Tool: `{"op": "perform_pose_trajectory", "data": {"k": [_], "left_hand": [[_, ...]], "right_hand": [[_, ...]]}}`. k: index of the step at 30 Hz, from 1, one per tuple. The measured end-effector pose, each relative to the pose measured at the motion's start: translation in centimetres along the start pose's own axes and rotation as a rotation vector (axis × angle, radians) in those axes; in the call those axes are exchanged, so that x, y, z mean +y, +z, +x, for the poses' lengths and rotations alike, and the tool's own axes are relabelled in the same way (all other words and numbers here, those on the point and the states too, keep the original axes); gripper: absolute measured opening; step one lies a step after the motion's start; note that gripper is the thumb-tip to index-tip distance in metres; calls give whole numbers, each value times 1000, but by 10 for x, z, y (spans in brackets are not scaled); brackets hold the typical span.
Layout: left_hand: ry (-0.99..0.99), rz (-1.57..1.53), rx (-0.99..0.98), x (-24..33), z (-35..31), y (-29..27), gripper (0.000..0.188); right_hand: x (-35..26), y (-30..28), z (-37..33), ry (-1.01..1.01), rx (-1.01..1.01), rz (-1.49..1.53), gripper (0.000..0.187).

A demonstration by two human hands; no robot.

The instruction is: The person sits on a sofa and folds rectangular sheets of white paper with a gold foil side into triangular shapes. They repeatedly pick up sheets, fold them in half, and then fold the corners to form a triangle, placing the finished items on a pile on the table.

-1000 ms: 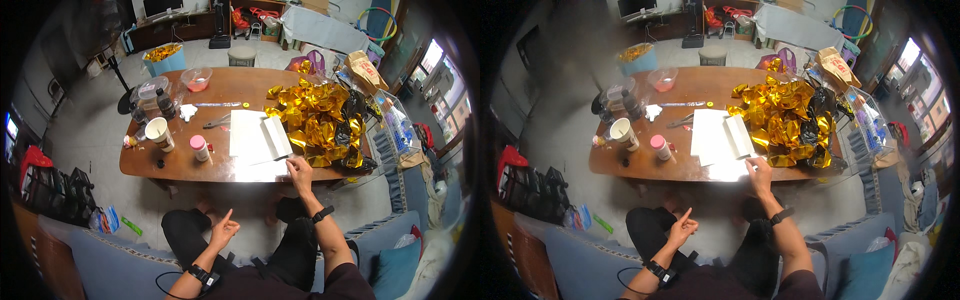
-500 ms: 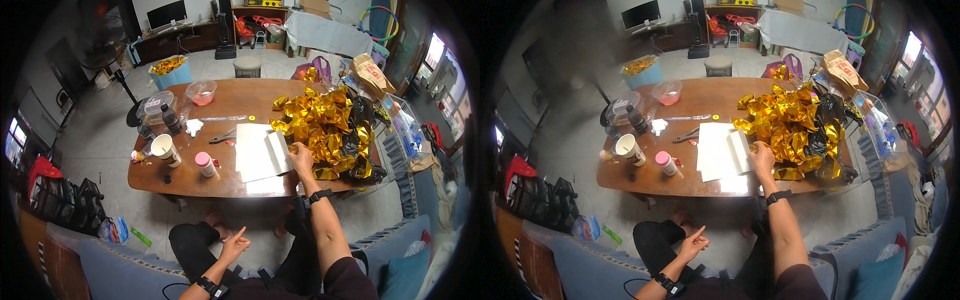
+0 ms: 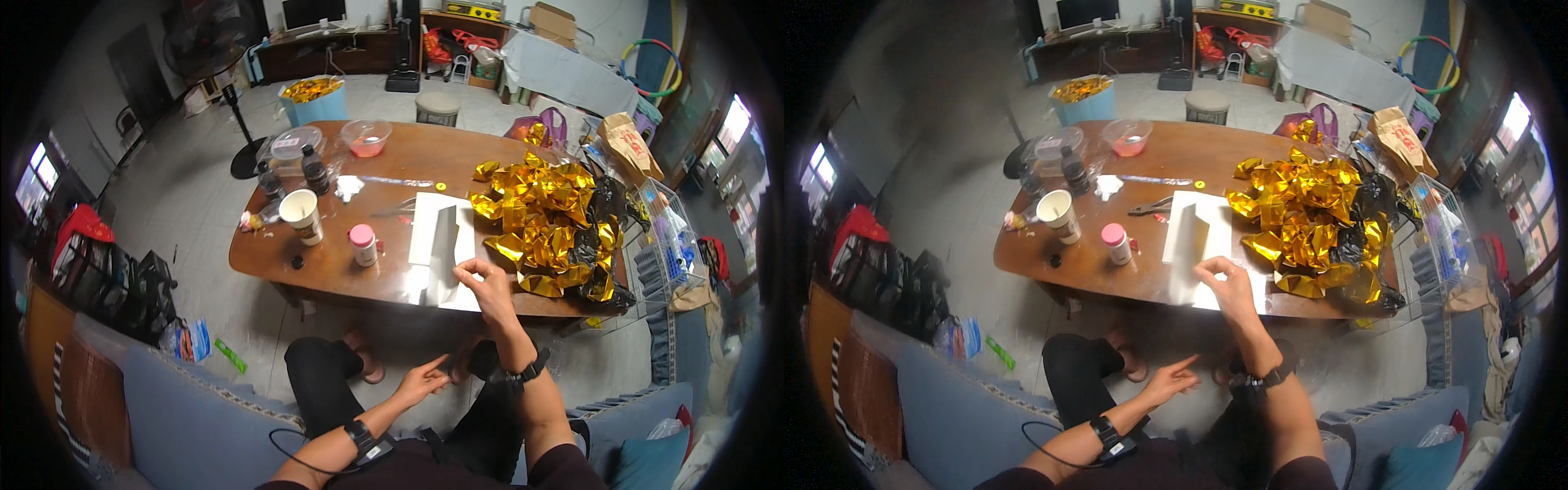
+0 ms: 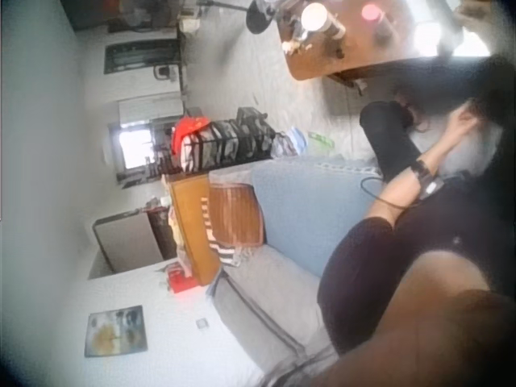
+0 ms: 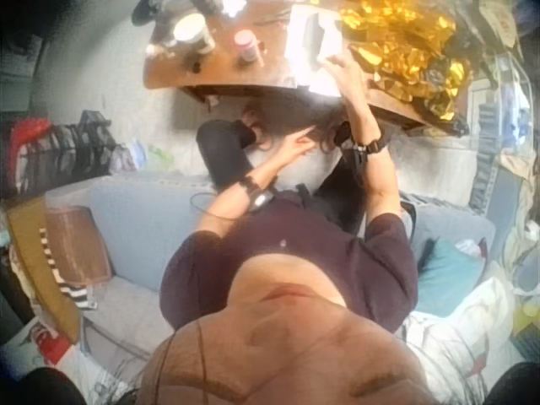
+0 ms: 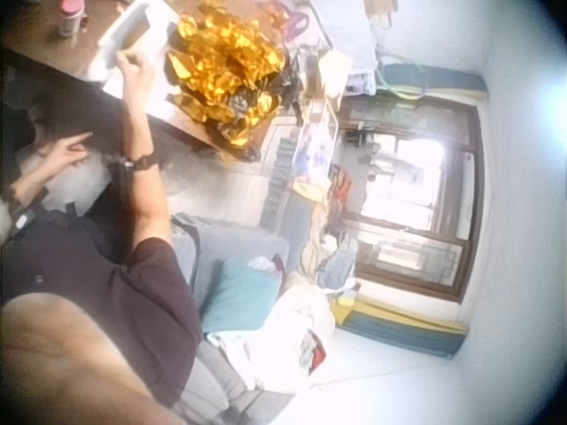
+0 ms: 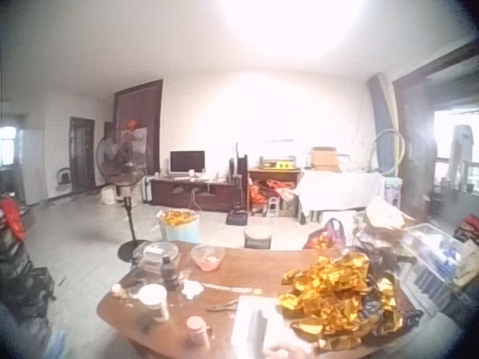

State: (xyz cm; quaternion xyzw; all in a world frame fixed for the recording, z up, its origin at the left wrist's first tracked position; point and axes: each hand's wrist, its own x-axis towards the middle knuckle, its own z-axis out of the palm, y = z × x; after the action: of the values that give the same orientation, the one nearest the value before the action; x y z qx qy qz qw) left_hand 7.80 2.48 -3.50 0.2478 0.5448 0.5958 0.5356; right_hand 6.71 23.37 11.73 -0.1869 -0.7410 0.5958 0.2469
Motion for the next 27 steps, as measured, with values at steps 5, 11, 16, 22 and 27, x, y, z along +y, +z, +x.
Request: {"op": "perform_pose_trajectory", "data": {"k": [5, 11, 16, 22, 27], "left_hand": [[21, -634, -129, 26, 18, 20, 46], [462, -460, -93, 56, -5, -21, 46], [449, -609, -10, 55, -39, -36, 55], [263, -871, 76, 76, -60, -39, 65], [216, -837, 175, 61, -49, -29, 52]], "right_hand": [[-58, 16, -70, 228, -196, 488, 6], [-48, -10, -112, 269, -41, 321, 7], [-12, -3, -132, 227, 53, 82, 8], [-1, 15, -145, 203, 126, 18, 9], [12, 34, -155, 196, 104, -67, 10]]}}
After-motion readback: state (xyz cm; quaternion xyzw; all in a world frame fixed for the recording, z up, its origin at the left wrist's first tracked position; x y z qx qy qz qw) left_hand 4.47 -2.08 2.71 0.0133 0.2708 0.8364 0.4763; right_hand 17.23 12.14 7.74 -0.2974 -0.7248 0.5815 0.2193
